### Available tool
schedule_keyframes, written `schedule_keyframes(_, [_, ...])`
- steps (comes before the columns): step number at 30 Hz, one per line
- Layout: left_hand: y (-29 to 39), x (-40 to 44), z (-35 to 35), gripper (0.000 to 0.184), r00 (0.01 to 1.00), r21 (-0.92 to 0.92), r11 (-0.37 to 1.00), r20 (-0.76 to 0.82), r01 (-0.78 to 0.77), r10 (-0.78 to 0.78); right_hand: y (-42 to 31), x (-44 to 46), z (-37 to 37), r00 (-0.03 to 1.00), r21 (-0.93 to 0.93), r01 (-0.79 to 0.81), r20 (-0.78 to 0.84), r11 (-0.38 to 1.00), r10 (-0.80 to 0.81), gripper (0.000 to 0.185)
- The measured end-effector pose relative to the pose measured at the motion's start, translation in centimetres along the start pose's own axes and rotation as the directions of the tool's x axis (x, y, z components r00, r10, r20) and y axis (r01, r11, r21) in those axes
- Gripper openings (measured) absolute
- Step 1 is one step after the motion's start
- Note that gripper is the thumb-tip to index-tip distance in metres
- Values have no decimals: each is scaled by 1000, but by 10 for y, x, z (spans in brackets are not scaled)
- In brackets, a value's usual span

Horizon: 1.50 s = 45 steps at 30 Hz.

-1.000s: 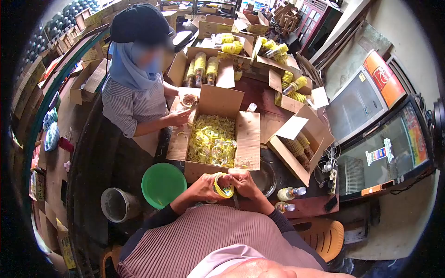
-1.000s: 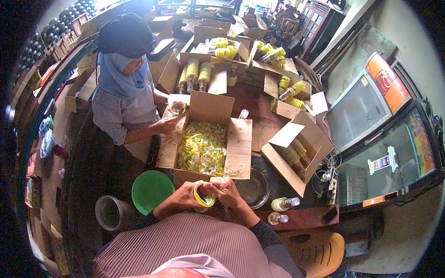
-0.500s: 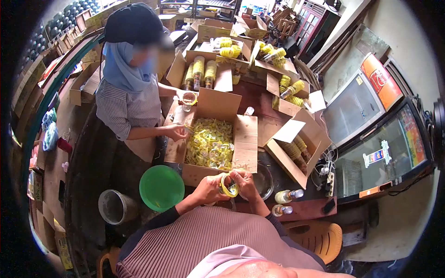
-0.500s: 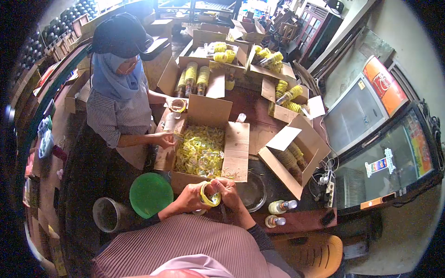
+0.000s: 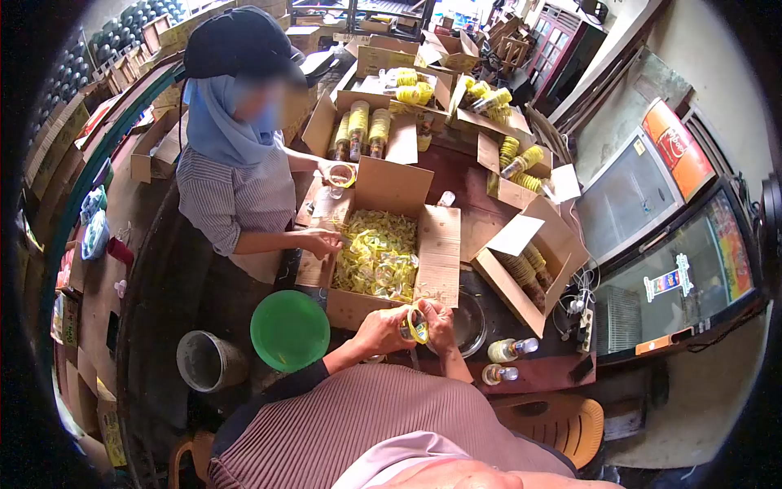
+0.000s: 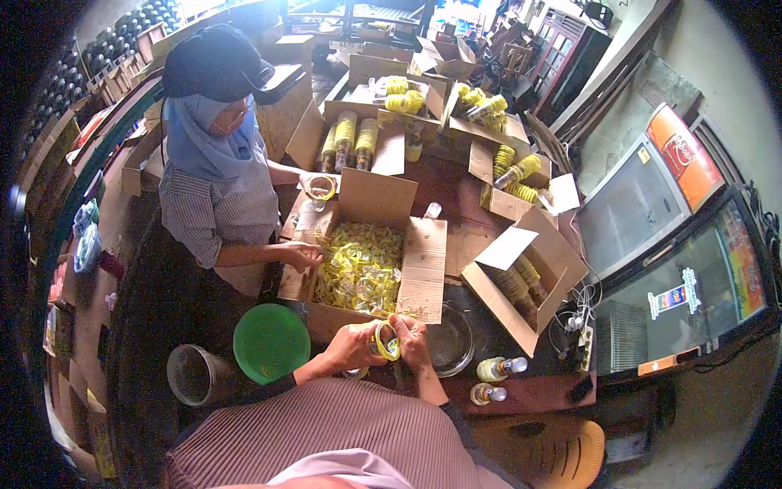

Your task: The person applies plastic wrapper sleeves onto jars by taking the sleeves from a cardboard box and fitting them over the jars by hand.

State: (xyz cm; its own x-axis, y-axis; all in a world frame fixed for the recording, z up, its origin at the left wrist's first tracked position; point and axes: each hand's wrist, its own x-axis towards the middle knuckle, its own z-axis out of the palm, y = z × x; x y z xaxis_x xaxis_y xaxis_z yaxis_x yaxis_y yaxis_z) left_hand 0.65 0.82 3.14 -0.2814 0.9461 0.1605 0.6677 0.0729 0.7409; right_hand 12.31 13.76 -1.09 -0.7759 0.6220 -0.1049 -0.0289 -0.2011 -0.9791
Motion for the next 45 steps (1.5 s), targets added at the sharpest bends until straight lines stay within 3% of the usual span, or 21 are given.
schedule_keyframes(3, [-4,2,7,52,999,20,999,-36,-26,27,-11,-1,6,998,-5,-47,-32,999,47,29])
schedule_keyframes(6, [-3,3,8,50,998,60,998,-51,-29,32,-21,-5,15,986,-140,35,-159,989,-57,31])
schedule_keyframes(9, [1,3,6,50,999,96,995,-51,-7,12,-29,-6,15,992,-153,-26,-126,988,7,30])
schedule_keyframes(11, [2,3,5,54,998,66,998,-59,-15,19,-23,-5,17,980,-230,86,-158,969,-124,32])
schedule_keyframes(13, [-4,1,10,55,998,66,998,-56,-18,22,-11,-3,13,980,-206,48,-181,977,-87,31])
schedule_keyframes(14, [-1,-1,8,52,999,64,998,-53,-7,10,-2,-2,8,978,-286,74,-169,956,-126,31])
schedule_keyframes(17, [-12,-6,13,51,999,28,999,-36,-29,30,14,4,-9,995,-297,96,12,950,-97,32])
schedule_keyframes(19, [-16,-9,12,49,1000,9,1000,30,2,-2,16,4,-16,991,-446,131,80,885,-106,35])
schedule_keyframes(22, [-31,-10,15,53,994,-100,990,47,-96,101,25,2,-19,979,-444,203,115,873,-169,33])
schedule_keyframes(24, [-34,-12,15,55,998,-219,975,40,-48,58,32,-2,-23,995,-136,-32,92,990,45,32])
schedule_keyframes(25, [-36,-13,15,56,999,-276,961,37,-21,32,34,-2,-27,998,-75,10,63,997,-6,32])
schedule_keyframes(27, [-36,-14,9,57,999,-292,956,35,31,-22,29,-3,-33,998,45,-45,47,998,43,27])
schedule_keyframes(29, [-40,-14,6,57,997,-333,940,24,75,-71,25,-5,-44,997,-274,-54,-71,960,36,19])
schedule_keyframes(32, [-46,-16,0,58,994,-329,939,-3,103,-111,37,-13,-67,988,-351,-115,-140,929,70,19])
schedule_keyframes(34, [-48,-17,-6,58,992,-325,938,2,121,-127,42,-24,-78,979,-736,-44,-167,676,-119,22])
schedule_keyframes(35, [-46,-18,-10,57,990,-326,936,-3,131,-140,51,-28,-86,979,-737,-40,-165,674,-123,22])
schedule_keyframes(37, [-47,-20,-13,57,988,-326,935,-11,140,-151,76,-34,-103,978,-867,-39,-136,497,-160,24])
schedule_keyframes(39, [-48,-21,-15,57,985,-386,914,-62,124,-160,89,-39,-111,981,-854,-124,-182,504,-67,23])
schedule_keyframes(41, [-45,-23,-17,56,981,-390,912,-84,129,-175,108,-41,-117,973,-968,-190,-208,165,-100,20])
schedule_keyframes(43, [-46,-26,-18,54,978,-333,932,-98,144,-186,120,-43,-123,976,-971,-212,-216,107,-23,22])
schedule_keyframes(45, [-46,-30,-19,53,977,-320,939,-123,127,-174,136,-38,-130,944,-956,-284,-293,-79,149,29])
